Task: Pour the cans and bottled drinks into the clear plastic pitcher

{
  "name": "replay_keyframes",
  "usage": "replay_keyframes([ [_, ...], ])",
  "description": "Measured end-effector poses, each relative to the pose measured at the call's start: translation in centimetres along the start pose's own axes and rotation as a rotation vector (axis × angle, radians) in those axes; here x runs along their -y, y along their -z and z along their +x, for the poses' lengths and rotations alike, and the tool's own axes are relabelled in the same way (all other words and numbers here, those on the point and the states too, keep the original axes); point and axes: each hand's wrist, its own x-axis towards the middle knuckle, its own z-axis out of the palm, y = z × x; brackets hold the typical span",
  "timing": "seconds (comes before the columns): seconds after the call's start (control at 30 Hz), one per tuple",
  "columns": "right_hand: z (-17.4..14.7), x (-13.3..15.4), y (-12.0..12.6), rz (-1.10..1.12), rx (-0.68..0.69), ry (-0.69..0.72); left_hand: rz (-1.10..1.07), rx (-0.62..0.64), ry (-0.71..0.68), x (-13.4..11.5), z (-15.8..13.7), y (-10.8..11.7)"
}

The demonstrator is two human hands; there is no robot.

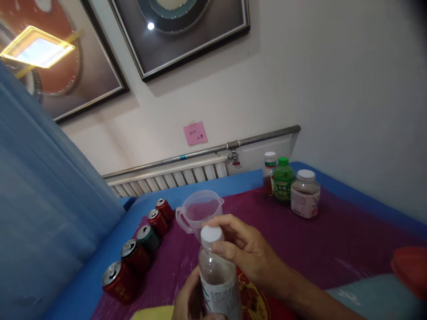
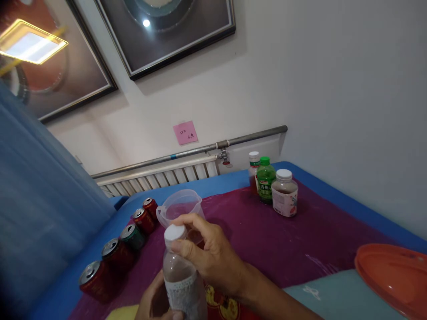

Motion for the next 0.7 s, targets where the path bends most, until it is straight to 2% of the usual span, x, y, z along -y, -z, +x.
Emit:
replay_keyframes([
  [0.1, 0.0, -0.1, 0.1, 0.025, 0.016, -0.009, -0.113, 0.026, 0.007, 0.2, 0.1, -0.3],
  [0.23, 0.1, -0.3, 0.4, -0.094, 0.028, 0.037, -0.072, 0.023, 0.022, -0.1, 0.1, 0.1],
  [0.43, 0.0, -0.2, 0.7, -0.391, 0.035, 0.249, 0.098, -0.1, -0.005, -0.4, -0.7, 1.5],
  [0.57, -0.3, -0.5, 1.4, -0.452, -0.031, 0.303, 0.173, -0.265, -0.055, -0.8, -1.5, 3.1],
  [0.7, -0.2, -0.1, 2.2, -0.446, -0.124, 0.331, 0.242, -0.538, -0.067, -3.3, -0.8, 5.6],
])
